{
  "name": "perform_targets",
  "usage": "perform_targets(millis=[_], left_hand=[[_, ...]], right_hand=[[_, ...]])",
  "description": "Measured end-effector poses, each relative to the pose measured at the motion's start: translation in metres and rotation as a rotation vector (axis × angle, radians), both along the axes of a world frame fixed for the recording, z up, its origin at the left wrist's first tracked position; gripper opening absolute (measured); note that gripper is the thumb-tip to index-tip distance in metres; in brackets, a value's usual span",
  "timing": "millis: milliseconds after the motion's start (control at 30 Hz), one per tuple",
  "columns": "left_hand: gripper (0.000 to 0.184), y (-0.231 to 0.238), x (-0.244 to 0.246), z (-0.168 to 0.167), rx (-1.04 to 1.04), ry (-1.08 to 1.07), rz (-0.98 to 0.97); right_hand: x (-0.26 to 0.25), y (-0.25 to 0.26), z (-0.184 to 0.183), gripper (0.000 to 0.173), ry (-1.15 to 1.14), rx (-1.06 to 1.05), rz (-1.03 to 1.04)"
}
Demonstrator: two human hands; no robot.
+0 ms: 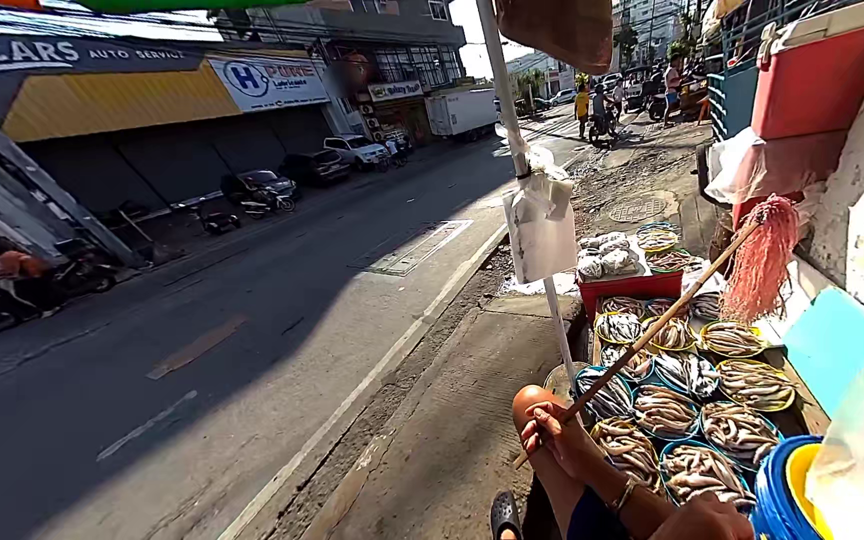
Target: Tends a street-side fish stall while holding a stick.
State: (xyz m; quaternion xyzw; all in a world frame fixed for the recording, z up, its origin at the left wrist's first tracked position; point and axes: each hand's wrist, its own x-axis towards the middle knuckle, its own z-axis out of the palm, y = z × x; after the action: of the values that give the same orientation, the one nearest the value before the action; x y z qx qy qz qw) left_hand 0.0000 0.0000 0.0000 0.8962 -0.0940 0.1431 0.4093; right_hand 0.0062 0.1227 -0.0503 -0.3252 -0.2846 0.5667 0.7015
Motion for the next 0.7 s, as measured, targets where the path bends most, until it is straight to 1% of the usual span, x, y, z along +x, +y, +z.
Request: perform_targets(millis=[167,567,700], left_hand=[[0.035,0.0008,0.0004,0.0013,0.025,0.068,0.011],[0.036,0.0020,0.0014,-0.0034,0.014,0.051,0.011],[0.035,0.0031,0.0019,-0.0045,0.012,0.046,0.011]], right_hand=[[0.0018,0.0006,-0.0017,0.022,0.029,0.041,0.022],[0.0019,0.0029,-0.0076,0.022,0.040,0.029,0.030],[0.0024,0.0037,-0.0044,0.021,0.048,0.027,0.033]])
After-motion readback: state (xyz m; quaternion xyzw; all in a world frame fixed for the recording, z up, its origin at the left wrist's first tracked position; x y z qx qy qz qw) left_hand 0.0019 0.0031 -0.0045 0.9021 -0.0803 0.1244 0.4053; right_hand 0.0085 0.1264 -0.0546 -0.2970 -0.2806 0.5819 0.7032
